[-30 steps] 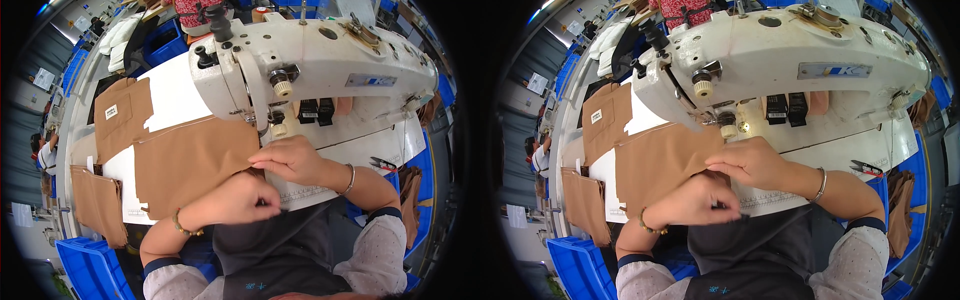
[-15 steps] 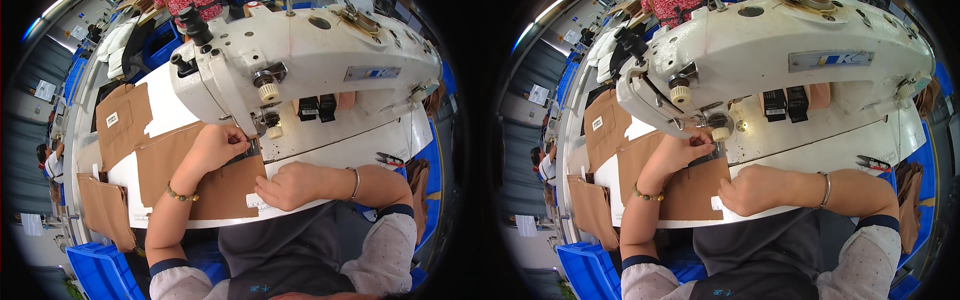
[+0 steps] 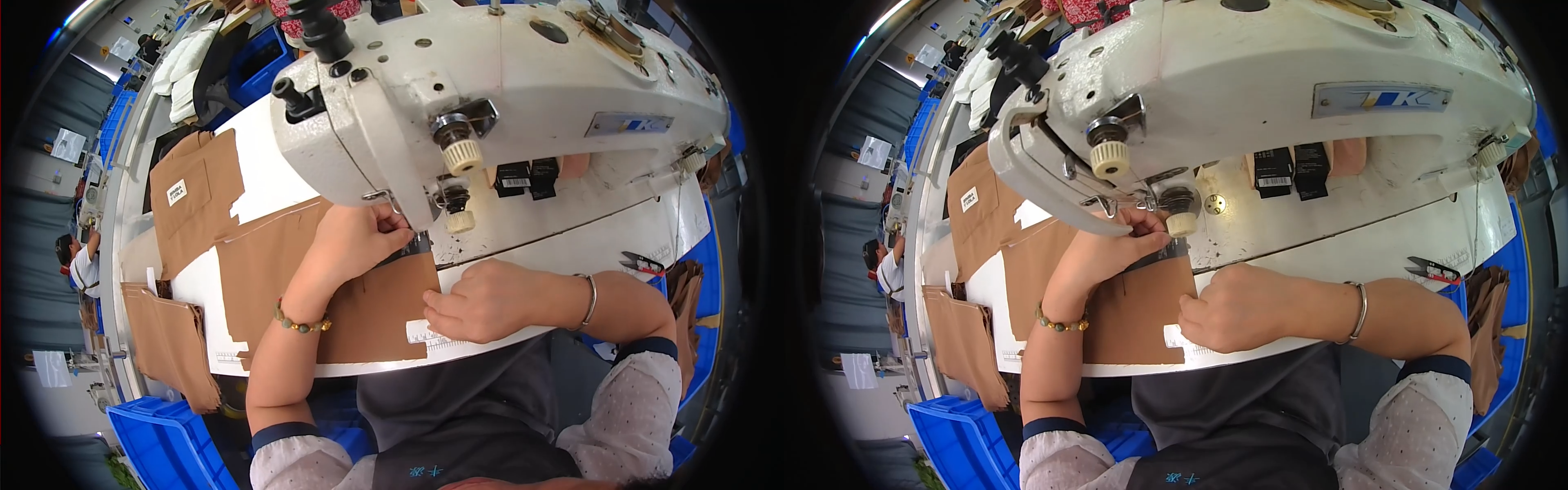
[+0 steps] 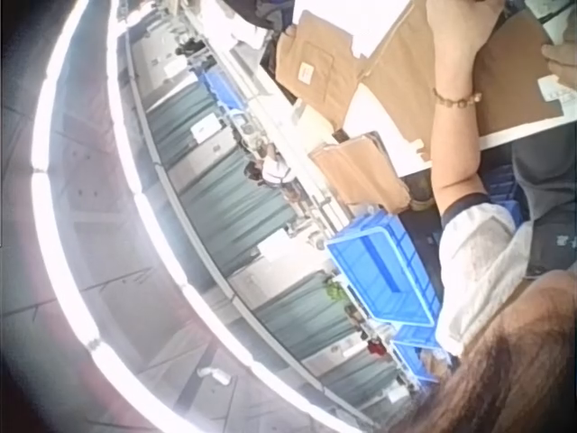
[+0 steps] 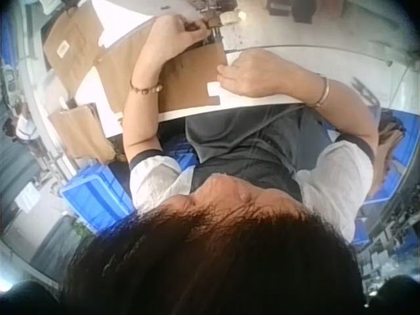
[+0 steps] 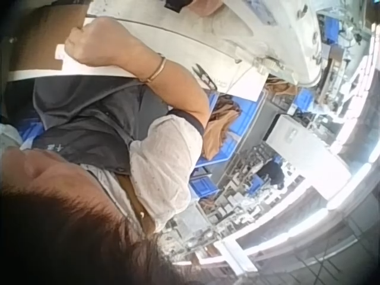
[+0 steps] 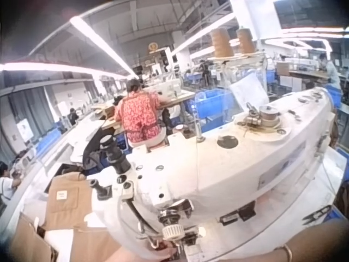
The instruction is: Sewing pieces of leather or fabric together using an industrial sewing machine to construct bags.
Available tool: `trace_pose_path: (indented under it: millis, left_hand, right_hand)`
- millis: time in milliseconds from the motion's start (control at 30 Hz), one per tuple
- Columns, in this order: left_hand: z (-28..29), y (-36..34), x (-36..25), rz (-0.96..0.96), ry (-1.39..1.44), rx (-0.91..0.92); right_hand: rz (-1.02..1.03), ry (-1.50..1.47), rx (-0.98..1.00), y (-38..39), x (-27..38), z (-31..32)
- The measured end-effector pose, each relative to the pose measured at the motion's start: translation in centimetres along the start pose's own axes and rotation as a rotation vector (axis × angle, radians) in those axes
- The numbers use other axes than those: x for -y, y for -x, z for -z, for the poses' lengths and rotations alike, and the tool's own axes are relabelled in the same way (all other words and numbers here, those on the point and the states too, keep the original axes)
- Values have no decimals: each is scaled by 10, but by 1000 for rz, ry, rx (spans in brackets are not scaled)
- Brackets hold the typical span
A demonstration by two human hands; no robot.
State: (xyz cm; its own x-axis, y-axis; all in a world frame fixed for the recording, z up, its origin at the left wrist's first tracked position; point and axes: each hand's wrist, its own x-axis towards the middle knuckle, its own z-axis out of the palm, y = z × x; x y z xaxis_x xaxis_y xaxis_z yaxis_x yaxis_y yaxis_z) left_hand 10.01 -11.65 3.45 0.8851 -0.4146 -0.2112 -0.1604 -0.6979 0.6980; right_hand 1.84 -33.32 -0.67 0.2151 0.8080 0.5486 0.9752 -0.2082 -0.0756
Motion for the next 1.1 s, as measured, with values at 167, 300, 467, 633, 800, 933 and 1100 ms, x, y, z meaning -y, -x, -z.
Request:
trace_pose_path:
  millis: [167,300,467,633,800,933,1100]
  left_hand:
    - [2,-2,-3,31,-19,35]
    - [2,-3,0,43,-8,49]
    - [2,-3,-2,60,6,60]
    - [1,-4,1,62,7,59]
    - [1,-4,-1,70,-9,48]
    - [1,-4,-3,69,-20,57]
    - [-3,-8,14,-77,9,-12]
  right_hand:
    - [-3,29,95,2,-3,1]
    - [-3,30,81,2,-2,0]
    - [-6,37,76,2,-1,0]
    - [-17,16,91,1,-2,1]
    - [-14,8,71,1,-2,1]
    - [-26,33,96,0,-2,4]
    - [-268,110,2,-1,-12,7]
